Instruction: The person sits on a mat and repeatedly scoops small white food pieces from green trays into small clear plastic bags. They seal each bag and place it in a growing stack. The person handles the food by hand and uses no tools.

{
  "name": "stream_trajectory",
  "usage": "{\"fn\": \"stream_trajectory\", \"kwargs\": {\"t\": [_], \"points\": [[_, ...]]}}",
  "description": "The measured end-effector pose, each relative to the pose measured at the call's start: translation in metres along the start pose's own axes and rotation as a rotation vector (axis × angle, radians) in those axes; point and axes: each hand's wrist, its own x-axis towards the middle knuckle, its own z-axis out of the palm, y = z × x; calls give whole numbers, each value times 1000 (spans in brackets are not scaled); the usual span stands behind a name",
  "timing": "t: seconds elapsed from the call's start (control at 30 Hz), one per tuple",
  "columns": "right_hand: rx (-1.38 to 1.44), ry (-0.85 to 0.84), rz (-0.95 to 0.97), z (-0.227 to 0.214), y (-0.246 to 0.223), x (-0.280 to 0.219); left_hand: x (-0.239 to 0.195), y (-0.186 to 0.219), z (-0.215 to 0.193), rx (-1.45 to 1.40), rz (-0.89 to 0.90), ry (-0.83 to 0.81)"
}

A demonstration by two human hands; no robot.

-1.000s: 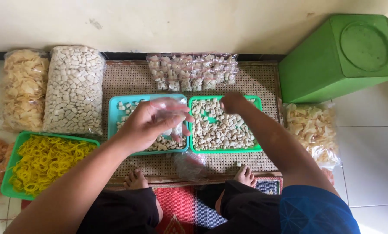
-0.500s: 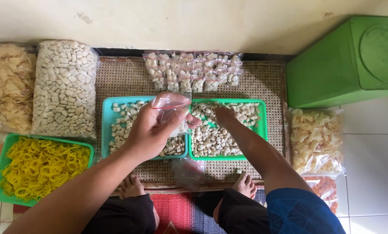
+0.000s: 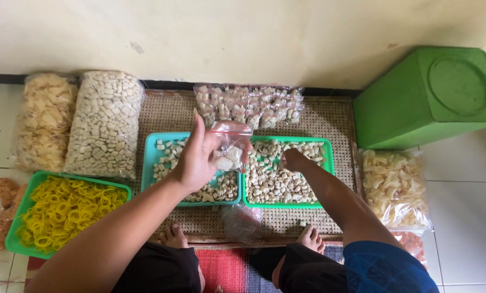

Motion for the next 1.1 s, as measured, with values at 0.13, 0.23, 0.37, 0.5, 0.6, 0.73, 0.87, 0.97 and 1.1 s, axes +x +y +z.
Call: {"fn": "stream_trajectory", "kwargs": {"t": [0.13,0.23,0.37,0.5,0.6,0.73,0.87,0.97,1.1], "points": [[30,44,72,-12,9,-6,-10,26,24,167,-85,16],[66,99,93,-41,0,-23,-7,17,14,254,-50,-44],[152,197,-51,-160,-122,-151,-11,9,10,374,28,-204],[481,599,-342,-234,-227,-288,-21,23,27,488,86,-222],[935,683,-584,-252,-265,-346,-25,23,36,538,117,-291],[427,824,-653,-248,-297,-378,-24,-20,21,435,29,-359],[517,743,-653,-238,-300,-370,-21,-9,38,397,100,-373],[486,736,-680,-231,-293,-357,-25,-8,37,377,96,-344],[529,683,-652,-219,-299,-354,-24,-22,27,343,83,-308]]}}
